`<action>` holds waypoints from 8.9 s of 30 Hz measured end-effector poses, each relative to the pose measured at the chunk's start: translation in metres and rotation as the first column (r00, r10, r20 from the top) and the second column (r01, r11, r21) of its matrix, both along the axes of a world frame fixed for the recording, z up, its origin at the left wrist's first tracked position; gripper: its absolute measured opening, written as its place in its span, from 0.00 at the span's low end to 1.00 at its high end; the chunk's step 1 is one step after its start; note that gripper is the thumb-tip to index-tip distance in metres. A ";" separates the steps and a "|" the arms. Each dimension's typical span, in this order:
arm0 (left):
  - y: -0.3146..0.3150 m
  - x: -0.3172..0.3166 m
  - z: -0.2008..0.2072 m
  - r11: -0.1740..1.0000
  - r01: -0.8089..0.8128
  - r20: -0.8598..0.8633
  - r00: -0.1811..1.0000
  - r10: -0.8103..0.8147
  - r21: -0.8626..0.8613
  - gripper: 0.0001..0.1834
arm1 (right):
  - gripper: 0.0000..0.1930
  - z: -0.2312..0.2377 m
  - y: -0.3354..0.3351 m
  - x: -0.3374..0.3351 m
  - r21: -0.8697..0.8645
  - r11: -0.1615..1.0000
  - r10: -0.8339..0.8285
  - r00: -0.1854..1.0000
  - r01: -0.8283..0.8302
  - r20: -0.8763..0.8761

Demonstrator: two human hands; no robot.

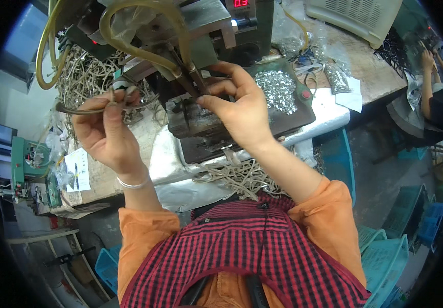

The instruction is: The person repeatedly picks up small wire components and metallic beads, places them into a press machine, and removes the assembled units. The process is continuous and repetitive, with the person handling components one at a time.

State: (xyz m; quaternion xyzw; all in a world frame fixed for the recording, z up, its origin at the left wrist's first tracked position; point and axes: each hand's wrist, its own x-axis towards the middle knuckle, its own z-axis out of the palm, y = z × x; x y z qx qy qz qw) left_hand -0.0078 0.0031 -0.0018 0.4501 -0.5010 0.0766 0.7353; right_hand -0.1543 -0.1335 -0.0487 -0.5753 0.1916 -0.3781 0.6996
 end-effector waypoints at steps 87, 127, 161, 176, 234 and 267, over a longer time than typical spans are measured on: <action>-0.003 -0.057 -0.037 0.973 -0.158 0.786 0.617 -0.035 0.167 0.15 | 0.06 -0.086 -0.088 -0.068 -0.899 0.400 -0.763 0.607 0.178 -0.220; 0.037 0.137 -0.163 0.672 -0.293 0.103 0.946 0.308 0.680 0.03 | 0.07 -0.027 -0.036 -0.079 -0.555 0.802 -0.396 0.892 0.221 -0.217; -0.014 -0.038 -0.032 0.957 -0.097 0.799 0.577 -0.171 0.275 0.10 | 0.05 -0.094 -0.093 -0.066 -0.844 0.510 -0.726 0.609 0.168 -0.318; 0.039 -0.017 -0.076 0.914 -0.387 0.528 0.806 0.268 0.126 0.13 | 0.07 -0.092 -0.100 -0.068 -0.869 0.431 -0.715 0.680 0.245 -0.163; -0.017 -0.037 -0.030 0.960 -0.039 0.751 0.632 -0.190 0.276 0.13 | 0.09 -0.104 -0.092 -0.065 -0.935 0.345 -0.757 0.612 0.075 -0.230; 0.045 0.135 -0.146 0.604 -0.609 0.692 0.711 0.128 0.514 0.17 | 0.07 -0.072 -0.053 -0.105 -0.554 0.760 -0.552 0.787 0.339 -0.276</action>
